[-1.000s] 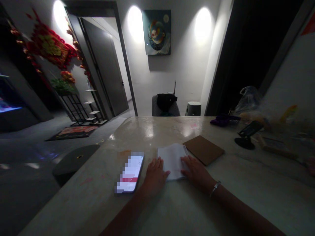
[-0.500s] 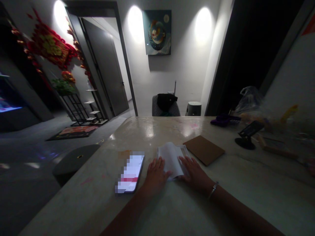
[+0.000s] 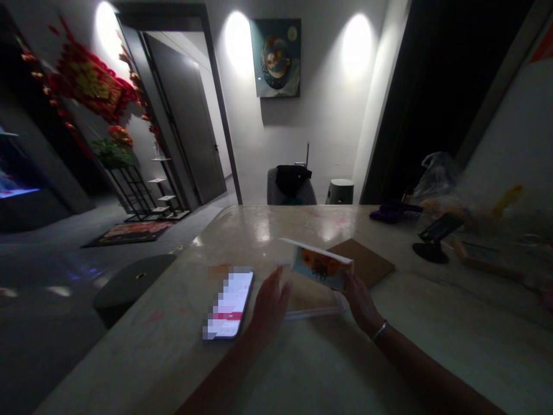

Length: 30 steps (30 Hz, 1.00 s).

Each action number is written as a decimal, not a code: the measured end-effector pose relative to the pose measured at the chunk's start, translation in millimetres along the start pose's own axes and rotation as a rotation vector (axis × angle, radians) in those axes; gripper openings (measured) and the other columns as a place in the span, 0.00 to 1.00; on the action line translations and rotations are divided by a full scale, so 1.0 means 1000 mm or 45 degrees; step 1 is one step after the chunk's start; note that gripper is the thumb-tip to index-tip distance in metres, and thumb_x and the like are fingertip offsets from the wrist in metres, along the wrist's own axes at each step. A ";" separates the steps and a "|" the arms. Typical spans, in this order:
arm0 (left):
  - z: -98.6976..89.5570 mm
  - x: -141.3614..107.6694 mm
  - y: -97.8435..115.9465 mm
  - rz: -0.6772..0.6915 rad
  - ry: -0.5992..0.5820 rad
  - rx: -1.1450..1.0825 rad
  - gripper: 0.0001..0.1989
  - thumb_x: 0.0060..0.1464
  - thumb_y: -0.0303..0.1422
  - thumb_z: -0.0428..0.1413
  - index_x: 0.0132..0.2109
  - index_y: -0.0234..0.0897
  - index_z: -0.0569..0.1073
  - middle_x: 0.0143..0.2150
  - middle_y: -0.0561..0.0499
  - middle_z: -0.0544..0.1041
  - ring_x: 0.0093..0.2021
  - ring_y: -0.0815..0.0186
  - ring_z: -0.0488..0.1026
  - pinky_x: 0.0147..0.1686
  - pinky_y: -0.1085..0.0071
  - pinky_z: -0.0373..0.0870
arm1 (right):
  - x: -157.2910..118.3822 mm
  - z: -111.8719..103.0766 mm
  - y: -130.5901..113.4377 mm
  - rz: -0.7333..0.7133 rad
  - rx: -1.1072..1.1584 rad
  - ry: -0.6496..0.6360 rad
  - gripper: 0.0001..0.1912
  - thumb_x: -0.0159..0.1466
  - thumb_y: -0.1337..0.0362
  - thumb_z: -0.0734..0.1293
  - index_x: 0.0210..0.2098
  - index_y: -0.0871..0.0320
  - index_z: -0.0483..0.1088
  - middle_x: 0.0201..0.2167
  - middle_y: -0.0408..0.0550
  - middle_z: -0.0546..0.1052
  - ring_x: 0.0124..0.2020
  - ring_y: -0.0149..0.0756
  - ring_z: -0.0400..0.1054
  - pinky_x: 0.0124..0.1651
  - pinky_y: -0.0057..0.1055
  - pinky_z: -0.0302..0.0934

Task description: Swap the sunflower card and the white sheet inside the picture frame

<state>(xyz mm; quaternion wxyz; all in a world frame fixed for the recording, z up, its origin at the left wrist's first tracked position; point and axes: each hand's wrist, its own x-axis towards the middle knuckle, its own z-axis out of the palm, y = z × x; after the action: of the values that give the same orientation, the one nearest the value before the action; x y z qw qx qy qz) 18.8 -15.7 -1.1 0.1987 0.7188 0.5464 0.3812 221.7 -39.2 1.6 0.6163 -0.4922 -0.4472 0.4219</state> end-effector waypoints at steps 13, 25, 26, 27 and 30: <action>-0.002 0.008 0.008 -0.403 -0.133 -0.999 0.33 0.47 0.33 0.54 0.59 0.32 0.51 0.35 0.48 0.74 0.34 0.65 0.72 0.36 0.68 0.70 | -0.019 0.022 -0.005 0.263 0.465 -0.501 0.21 0.48 0.61 0.70 0.41 0.57 0.69 0.40 0.49 0.76 0.42 0.43 0.69 0.48 0.41 0.59; -0.007 0.016 -0.009 -0.318 0.038 -0.295 0.22 0.51 0.28 0.46 0.55 0.38 0.61 0.48 0.48 0.71 0.46 0.65 0.69 0.43 0.69 0.67 | 0.011 -0.007 0.001 0.295 0.162 -0.068 0.26 0.53 0.55 0.63 0.50 0.58 0.60 0.40 0.52 0.75 0.36 0.41 0.71 0.33 0.35 0.66; -0.008 0.017 -0.010 -0.315 0.049 -0.256 0.22 0.51 0.28 0.45 0.55 0.37 0.61 0.49 0.48 0.71 0.46 0.65 0.69 0.44 0.68 0.67 | 0.013 -0.009 0.004 0.289 0.087 -0.044 0.27 0.52 0.56 0.64 0.50 0.58 0.60 0.38 0.51 0.75 0.34 0.40 0.71 0.31 0.34 0.65; -0.007 0.017 -0.011 -0.315 0.068 -0.241 0.23 0.52 0.28 0.45 0.56 0.36 0.60 0.49 0.47 0.70 0.46 0.65 0.69 0.44 0.68 0.66 | 0.014 -0.010 0.007 0.266 0.023 -0.034 0.27 0.51 0.57 0.65 0.49 0.58 0.61 0.36 0.49 0.76 0.33 0.39 0.71 0.31 0.33 0.65; -0.005 0.019 -0.013 -0.277 0.134 -0.246 0.24 0.52 0.30 0.47 0.57 0.35 0.57 0.51 0.45 0.69 0.47 0.64 0.68 0.46 0.67 0.65 | 0.015 -0.008 0.013 0.124 -0.129 -0.056 0.23 0.50 0.56 0.66 0.43 0.60 0.65 0.32 0.48 0.76 0.31 0.38 0.70 0.31 0.33 0.65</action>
<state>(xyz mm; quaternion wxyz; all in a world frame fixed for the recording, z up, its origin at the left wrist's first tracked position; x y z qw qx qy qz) 8.9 5.1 -0.6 0.2782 0.6118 0.5915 0.4454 232.6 -24.3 -9.7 0.5595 -0.5345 -0.4569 0.4389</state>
